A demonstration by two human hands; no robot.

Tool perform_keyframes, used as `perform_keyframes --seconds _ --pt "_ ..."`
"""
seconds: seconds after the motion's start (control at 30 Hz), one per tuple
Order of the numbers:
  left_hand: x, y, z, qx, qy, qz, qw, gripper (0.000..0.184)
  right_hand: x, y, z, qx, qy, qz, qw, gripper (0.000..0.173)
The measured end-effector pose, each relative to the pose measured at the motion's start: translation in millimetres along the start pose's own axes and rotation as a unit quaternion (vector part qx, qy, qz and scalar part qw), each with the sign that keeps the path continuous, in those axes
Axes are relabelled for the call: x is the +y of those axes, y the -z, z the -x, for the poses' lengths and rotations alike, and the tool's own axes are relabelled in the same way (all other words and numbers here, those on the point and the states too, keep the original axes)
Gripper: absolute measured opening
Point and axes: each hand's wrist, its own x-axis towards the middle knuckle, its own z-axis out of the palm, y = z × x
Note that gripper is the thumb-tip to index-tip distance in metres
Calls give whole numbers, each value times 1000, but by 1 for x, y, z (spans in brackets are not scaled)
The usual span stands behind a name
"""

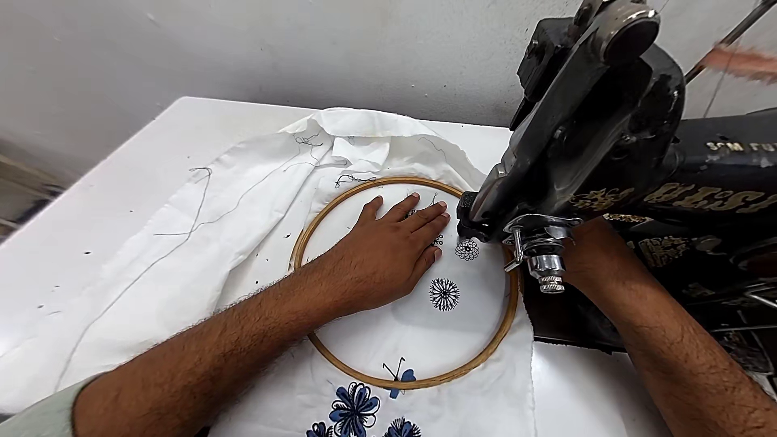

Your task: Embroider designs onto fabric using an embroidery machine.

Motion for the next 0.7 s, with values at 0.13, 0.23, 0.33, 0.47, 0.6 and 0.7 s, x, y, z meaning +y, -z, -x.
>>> perform_keyframes --seconds 0.13,0.23,0.33,0.47,0.6,0.7 --pt "2 2 1 -12 3 -4 1000 55 -8 6 0 -45 -54 22 997 14" --pt "1 5 2 -18 4 -6 1000 55 -10 6 1 -40 -58 14 997 15" --pt "1 3 3 -11 2 -5 1000 55 -10 7 0 -42 -51 9 998 13" --pt "2 1 3 -4 -3 -7 1000 54 -11 10 -3 -70 -59 25 995 13" --pt "5 4 4 -13 -2 -8 1000 54 -7 8 -2 -63 -43 27 997 13" --pt "6 6 6 -11 0 -8 1000 53 -11 10 0 -67 -57 19 996 13"
